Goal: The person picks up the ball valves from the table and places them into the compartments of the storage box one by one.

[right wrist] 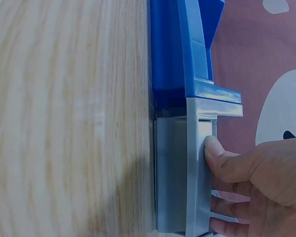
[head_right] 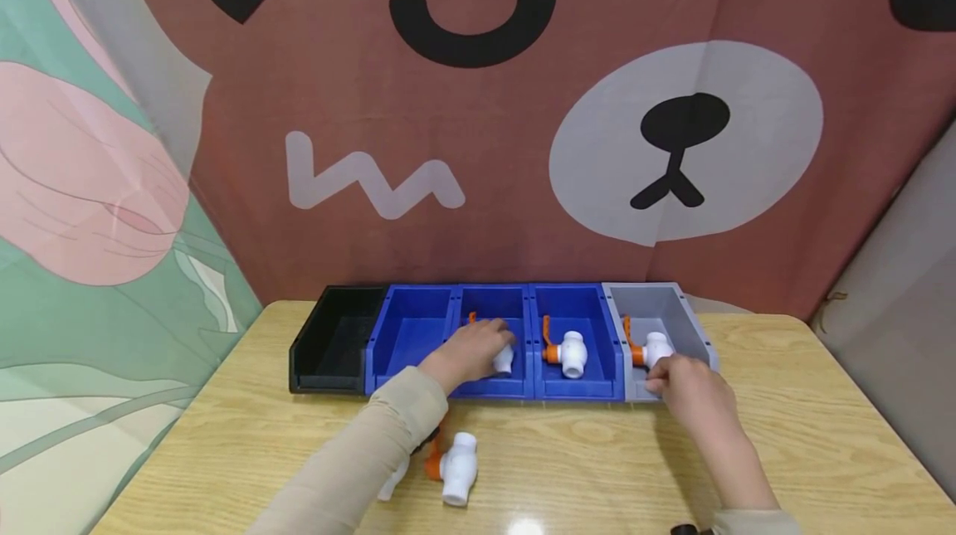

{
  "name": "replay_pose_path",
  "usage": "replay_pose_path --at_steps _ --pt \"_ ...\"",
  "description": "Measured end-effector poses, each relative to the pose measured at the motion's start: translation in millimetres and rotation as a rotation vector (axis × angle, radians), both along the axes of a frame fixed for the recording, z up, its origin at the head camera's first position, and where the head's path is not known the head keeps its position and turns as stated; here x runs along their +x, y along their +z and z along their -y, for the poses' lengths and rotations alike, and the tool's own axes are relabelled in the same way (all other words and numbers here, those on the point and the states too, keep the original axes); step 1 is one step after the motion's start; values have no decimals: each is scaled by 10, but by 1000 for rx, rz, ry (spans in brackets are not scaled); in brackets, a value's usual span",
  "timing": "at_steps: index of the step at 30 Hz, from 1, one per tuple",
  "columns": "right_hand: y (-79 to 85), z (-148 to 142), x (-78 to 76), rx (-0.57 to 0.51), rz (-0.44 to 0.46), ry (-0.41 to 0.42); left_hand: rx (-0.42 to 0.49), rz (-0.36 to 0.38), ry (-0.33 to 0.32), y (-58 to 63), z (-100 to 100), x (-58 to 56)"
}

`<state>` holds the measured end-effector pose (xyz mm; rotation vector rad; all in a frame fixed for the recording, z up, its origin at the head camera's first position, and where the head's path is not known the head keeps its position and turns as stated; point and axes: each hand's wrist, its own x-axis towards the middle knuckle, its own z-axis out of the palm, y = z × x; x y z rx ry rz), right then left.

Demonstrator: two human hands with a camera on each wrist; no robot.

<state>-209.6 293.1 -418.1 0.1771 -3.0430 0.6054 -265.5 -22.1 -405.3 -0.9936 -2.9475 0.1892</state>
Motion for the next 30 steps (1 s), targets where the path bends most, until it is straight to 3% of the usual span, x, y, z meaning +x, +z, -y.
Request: replay_pose_path --at_steps 13,21,30 --pt "9 0 6 -1 2 2 -4 16 -17 78 12 21" --pt "4 -1 20 -2 -20 10 28 -117 -13 140 34 63" --pt "-25 -5 23 -4 -45 18 79 -131 -34 183 100 114"
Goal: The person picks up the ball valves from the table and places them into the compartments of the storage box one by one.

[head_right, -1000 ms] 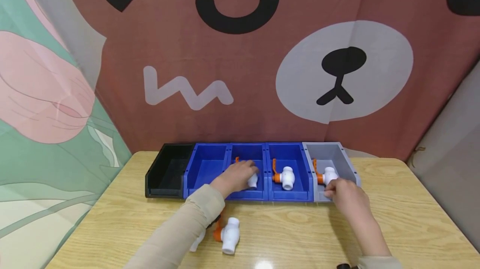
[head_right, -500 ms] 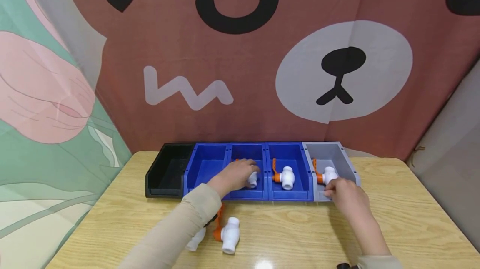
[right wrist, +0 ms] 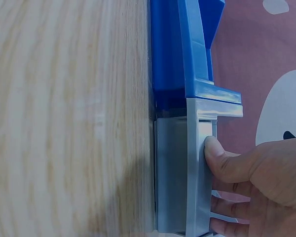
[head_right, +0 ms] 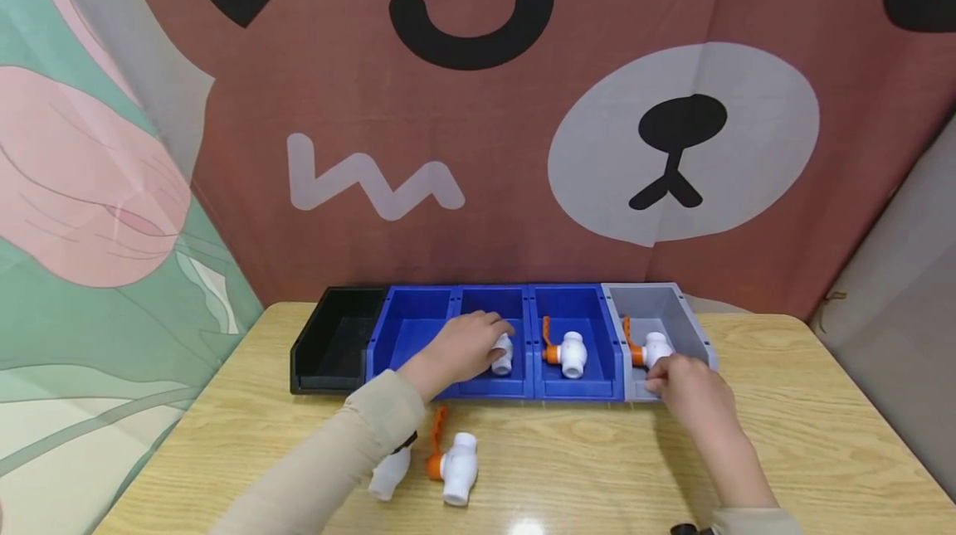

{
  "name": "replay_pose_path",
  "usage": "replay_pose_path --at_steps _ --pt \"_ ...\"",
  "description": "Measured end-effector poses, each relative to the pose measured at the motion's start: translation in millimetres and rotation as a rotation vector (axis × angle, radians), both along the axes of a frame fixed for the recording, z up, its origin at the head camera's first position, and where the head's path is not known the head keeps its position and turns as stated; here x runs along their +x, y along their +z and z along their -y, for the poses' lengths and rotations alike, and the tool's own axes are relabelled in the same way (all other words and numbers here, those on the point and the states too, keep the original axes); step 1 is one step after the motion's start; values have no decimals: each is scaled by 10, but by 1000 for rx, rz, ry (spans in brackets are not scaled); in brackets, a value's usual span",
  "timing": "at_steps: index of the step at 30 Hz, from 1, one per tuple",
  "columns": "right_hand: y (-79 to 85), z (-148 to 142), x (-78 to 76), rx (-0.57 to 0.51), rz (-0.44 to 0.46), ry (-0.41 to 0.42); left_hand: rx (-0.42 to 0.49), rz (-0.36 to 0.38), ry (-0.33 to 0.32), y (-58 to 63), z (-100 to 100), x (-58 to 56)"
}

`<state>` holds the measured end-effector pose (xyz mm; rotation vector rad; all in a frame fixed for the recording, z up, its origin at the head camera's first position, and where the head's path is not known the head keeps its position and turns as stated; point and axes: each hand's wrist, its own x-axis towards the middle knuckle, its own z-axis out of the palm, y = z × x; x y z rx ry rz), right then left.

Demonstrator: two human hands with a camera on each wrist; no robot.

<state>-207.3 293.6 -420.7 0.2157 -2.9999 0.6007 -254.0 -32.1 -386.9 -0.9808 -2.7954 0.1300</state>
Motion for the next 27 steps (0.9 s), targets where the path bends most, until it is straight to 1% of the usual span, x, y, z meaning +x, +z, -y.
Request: replay_pose_path --at_steps 4,8,12,16,20,27 --pt "-4 -4 -8 -1 10 -7 10 -1 -31 8 32 53" --pt "-5 -5 -13 2 15 -14 15 -33 -75 7 81 114" --pt "-6 -3 -11 0 13 -16 9 -61 -139 2 138 182" --pt "-7 -4 -9 -3 10 -14 8 -70 -206 16 187 259" --pt "-4 -8 -5 -4 14 -20 -13 -83 -262 14 230 330" --pt "6 -4 5 -6 12 -17 -39 -97 -307 26 302 443"
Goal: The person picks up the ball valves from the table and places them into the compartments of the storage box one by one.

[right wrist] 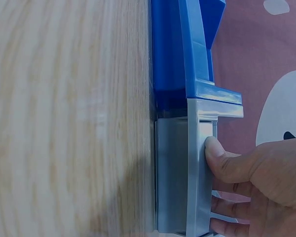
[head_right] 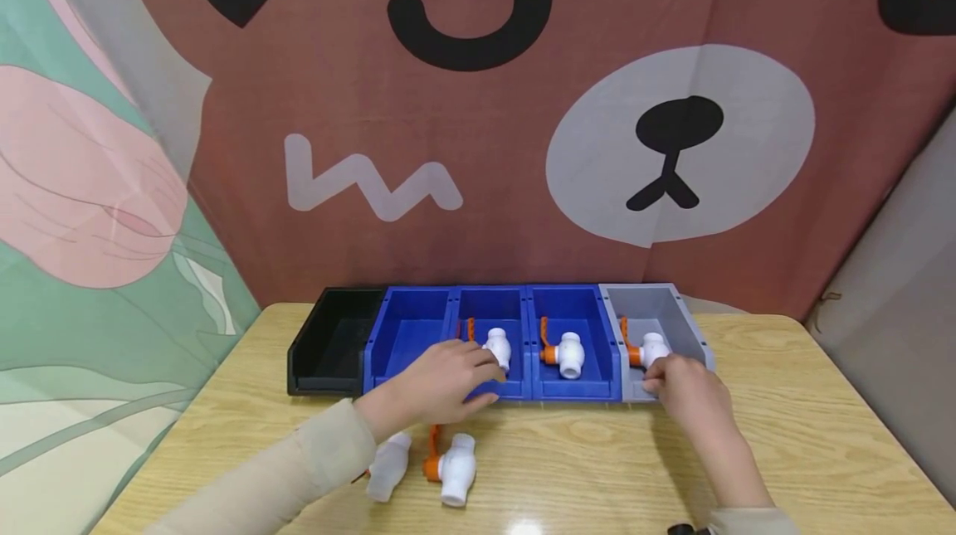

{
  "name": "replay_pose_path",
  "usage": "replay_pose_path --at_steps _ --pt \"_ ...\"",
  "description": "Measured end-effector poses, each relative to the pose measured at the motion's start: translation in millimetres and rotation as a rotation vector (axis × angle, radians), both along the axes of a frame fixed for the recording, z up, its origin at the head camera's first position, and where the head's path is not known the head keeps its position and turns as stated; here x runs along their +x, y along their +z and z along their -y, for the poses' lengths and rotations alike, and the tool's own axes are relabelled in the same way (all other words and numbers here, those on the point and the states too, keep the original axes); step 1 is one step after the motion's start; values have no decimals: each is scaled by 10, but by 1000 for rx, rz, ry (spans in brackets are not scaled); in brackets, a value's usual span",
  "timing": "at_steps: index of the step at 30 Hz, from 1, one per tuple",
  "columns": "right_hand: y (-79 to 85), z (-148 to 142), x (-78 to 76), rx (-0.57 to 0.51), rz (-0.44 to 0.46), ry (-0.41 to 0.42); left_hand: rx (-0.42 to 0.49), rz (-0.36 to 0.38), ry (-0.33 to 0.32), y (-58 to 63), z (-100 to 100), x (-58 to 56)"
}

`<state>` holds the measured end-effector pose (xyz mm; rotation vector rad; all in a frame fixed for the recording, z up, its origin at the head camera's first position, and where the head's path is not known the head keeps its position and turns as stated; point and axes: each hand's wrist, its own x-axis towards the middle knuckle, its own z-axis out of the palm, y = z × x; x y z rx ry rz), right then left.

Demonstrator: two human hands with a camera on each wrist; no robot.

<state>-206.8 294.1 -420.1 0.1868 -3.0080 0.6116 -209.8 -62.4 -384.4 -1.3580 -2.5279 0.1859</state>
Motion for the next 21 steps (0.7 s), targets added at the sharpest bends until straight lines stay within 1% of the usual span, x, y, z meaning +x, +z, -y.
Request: replay_pose_path --at_steps 7,11,14,21 --pt "-13 3 7 -1 -21 4 -10 13 -36 -17 51 116" --pt "-13 4 3 1 -19 4 2 3 -56 -59 72 179" --pt "-11 5 1 3 -16 2 16 2 -62 -97 88 219" --pt "-15 10 4 3 -21 2 8 33 -55 -139 155 302"
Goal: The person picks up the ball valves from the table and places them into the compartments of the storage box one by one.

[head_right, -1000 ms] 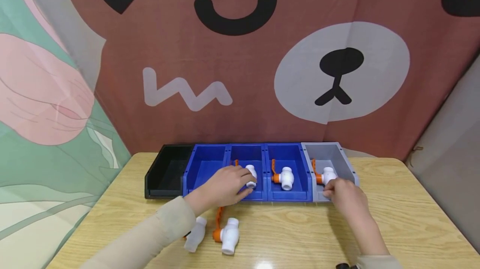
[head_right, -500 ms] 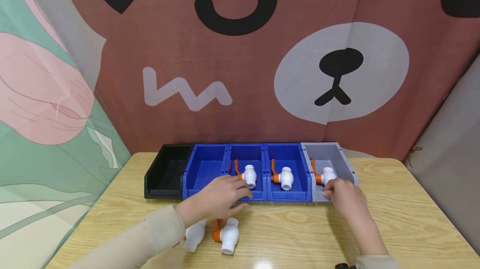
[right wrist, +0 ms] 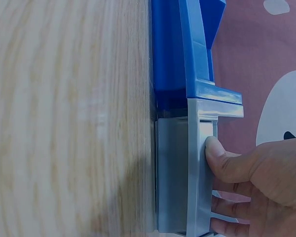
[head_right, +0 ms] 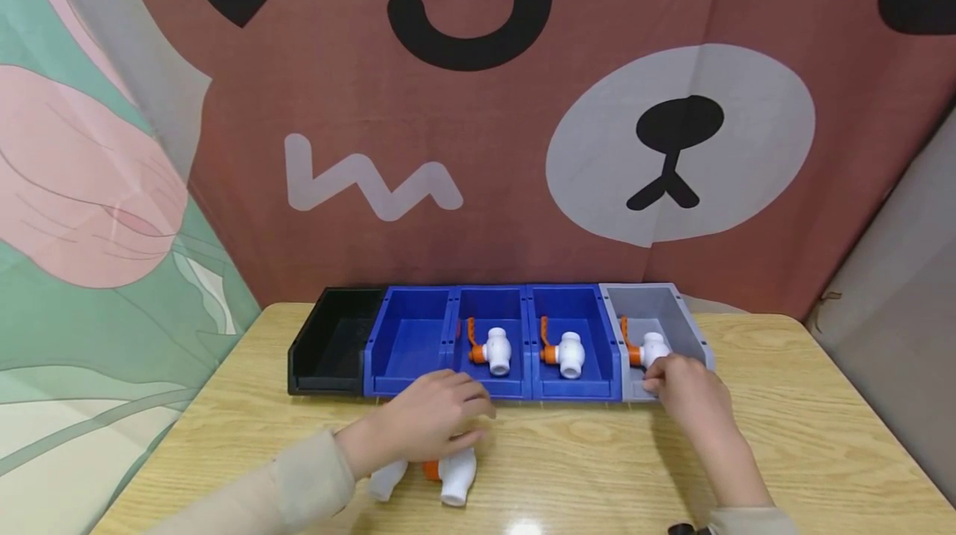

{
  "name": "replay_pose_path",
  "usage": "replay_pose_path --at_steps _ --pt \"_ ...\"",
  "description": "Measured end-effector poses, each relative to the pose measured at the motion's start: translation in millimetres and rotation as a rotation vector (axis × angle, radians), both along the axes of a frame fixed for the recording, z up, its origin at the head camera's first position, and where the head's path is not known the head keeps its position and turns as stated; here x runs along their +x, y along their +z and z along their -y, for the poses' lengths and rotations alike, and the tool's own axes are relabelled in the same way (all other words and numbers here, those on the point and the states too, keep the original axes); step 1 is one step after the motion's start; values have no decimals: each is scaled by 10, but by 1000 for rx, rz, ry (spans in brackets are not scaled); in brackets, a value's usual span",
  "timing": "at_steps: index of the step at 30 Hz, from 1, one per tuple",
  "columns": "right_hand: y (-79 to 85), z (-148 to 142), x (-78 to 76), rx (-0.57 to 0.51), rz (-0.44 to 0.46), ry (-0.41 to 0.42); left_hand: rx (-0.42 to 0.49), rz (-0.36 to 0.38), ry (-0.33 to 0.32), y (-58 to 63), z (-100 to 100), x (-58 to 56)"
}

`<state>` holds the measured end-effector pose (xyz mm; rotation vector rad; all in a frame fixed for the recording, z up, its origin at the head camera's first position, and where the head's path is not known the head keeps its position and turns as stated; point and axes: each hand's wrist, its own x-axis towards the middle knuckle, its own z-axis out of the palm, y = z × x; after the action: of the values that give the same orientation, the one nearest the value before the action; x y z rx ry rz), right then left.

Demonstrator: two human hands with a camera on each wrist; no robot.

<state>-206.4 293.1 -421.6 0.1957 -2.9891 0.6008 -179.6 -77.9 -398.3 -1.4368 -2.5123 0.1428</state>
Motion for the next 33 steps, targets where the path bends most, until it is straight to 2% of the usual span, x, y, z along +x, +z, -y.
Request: replay_pose_path --at_steps 3,8,14,19,27,33 --pt "-3 1 -1 0 -2 1 3 10 0 -13 42 38" --pt "-9 8 -1 0 -13 9 -4 76 6 -36 111 127" --pt "-7 13 -2 3 -20 5 -25 75 3 -74 164 221" --pt "-1 13 -11 3 0 1 -35 105 22 -82 206 260" --pt "-6 5 -3 3 -16 2 -8 106 8 -145 251 313" --pt "2 -2 0 7 6 1 -39 117 23 -186 256 342"
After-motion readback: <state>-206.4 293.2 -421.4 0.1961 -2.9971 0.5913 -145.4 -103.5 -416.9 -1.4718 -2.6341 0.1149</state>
